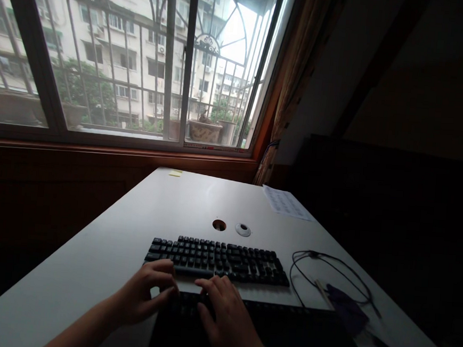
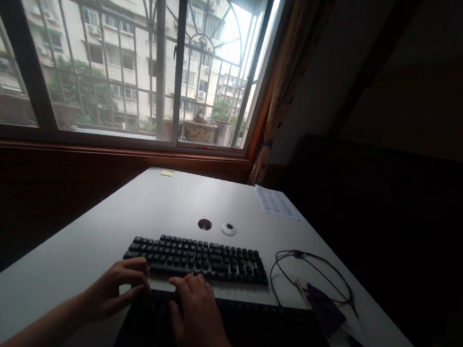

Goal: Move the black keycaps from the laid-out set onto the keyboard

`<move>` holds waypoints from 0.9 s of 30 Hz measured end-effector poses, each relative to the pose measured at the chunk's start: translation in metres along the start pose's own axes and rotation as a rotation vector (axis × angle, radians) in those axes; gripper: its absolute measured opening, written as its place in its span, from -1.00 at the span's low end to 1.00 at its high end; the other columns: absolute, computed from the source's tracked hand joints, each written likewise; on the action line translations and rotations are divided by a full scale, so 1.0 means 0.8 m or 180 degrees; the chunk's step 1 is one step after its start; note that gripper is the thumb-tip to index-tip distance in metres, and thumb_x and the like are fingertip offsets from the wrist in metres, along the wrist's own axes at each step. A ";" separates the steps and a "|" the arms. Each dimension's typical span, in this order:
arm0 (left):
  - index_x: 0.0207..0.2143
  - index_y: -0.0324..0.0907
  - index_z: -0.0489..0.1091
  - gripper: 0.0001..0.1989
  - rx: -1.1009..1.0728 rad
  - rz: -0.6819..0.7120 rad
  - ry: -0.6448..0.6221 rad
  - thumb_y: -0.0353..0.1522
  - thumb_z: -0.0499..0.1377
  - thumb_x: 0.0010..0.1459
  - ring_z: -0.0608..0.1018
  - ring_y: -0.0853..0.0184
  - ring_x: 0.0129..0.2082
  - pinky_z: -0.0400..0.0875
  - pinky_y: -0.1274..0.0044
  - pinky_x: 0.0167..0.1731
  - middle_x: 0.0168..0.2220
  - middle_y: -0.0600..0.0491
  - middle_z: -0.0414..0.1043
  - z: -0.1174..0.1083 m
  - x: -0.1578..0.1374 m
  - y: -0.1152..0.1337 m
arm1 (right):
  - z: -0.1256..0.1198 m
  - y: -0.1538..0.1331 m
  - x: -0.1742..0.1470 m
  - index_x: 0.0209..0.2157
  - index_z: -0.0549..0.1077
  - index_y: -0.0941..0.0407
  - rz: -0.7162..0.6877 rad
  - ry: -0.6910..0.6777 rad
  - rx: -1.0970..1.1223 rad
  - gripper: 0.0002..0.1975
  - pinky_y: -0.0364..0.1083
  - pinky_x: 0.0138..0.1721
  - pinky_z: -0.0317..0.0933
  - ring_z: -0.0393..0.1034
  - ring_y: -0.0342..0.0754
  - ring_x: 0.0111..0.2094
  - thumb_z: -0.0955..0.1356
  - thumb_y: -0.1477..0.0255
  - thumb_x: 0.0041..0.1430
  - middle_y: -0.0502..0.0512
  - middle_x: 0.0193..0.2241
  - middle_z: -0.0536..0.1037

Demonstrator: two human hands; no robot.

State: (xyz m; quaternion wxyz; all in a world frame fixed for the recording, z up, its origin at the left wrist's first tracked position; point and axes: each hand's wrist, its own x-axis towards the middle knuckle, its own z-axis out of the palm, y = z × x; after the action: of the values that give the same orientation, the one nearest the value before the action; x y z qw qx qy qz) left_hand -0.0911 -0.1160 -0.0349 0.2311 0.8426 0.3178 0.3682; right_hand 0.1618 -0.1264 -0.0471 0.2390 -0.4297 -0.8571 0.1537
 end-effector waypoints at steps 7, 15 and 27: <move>-0.31 -0.16 0.55 -0.73 0.0409 -0.0633 0.0995 -0.30 0.08 0.35 0.48 0.25 -0.26 0.39 0.46 -0.24 -0.31 -0.02 0.43 -0.020 0.008 -0.021 | -0.003 -0.003 -0.001 0.09 0.36 -0.02 -0.0044 0.0048 0.0030 -0.65 0.14 0.03 0.27 0.36 0.10 -0.04 0.30 0.49 0.30 0.12 -0.06 0.50; -0.03 0.05 0.56 -0.74 0.1932 -0.0852 0.0635 -0.27 0.15 0.29 0.35 0.10 0.01 0.35 0.24 0.06 -0.03 0.01 0.42 -0.038 0.043 -0.048 | -0.002 -0.001 -0.001 0.07 0.38 -0.01 -0.0084 0.0020 -0.0051 -0.68 0.12 0.01 0.28 0.37 0.09 -0.06 0.29 0.49 0.32 0.11 -0.08 0.50; 0.10 0.13 0.49 -0.64 0.2459 -0.1077 0.0038 -0.25 0.04 0.34 0.16 0.00 0.22 0.26 0.15 0.15 0.23 0.01 0.25 -0.028 0.045 -0.094 | -0.003 -0.002 -0.001 0.09 0.38 -0.02 -0.0139 0.0066 -0.0090 -0.68 0.12 0.04 0.27 0.37 0.09 -0.05 0.29 0.48 0.33 0.10 -0.08 0.50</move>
State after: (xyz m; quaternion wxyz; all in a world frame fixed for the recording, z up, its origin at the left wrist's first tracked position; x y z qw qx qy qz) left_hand -0.1171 -0.0350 -0.0507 -0.0465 0.8011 0.5677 0.1837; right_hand 0.1627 -0.1274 -0.0443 0.2451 -0.4159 -0.8658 0.1320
